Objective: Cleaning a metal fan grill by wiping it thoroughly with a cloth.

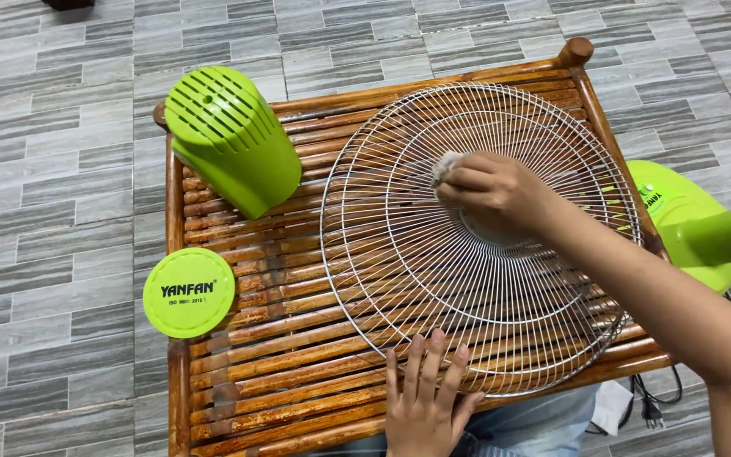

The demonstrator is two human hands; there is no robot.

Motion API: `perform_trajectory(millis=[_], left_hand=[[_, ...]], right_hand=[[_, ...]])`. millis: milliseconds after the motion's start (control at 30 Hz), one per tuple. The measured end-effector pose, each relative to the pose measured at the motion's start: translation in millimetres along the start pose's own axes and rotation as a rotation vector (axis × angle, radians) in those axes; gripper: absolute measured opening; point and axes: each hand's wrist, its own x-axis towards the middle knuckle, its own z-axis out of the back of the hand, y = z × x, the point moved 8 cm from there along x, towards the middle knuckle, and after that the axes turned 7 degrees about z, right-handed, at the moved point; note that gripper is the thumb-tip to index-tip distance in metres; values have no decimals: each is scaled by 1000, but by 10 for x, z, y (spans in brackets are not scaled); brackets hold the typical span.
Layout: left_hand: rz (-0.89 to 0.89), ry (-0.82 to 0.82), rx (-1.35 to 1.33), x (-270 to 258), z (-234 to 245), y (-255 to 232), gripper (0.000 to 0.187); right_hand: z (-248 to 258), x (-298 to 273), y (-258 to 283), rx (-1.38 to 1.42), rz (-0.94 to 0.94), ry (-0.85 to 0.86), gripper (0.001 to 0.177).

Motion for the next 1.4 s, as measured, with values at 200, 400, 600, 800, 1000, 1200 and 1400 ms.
perform_trajectory(millis=[200, 400, 600, 800, 1000, 1200, 1400], left_hand=[[-2, -3, -24, 14, 32, 2, 81], [-11, 7, -10, 7, 3, 3, 85], [-22, 19, -6, -3, -6, -2, 85], [-19, 21, 29, -15, -28, 5, 86], [11, 6, 25, 69, 5, 26, 81], [18, -11, 42, 62, 71, 25, 80], [41, -83, -139, 33, 221, 32, 53]], right_hand=[[420, 83, -23, 71, -65, -14, 11], [546, -82, -763, -655, -392, 114, 7], [-221, -412, -1492, -632, -684, 655, 13], [-635, -49, -1241, -268, -777, 671, 23], [-466, 550, -529, -164, -452, 412, 18], [-229, 1081, 805, 186, -82, 285, 30], [241, 1047, 1674, 602, 186, 283, 10]])
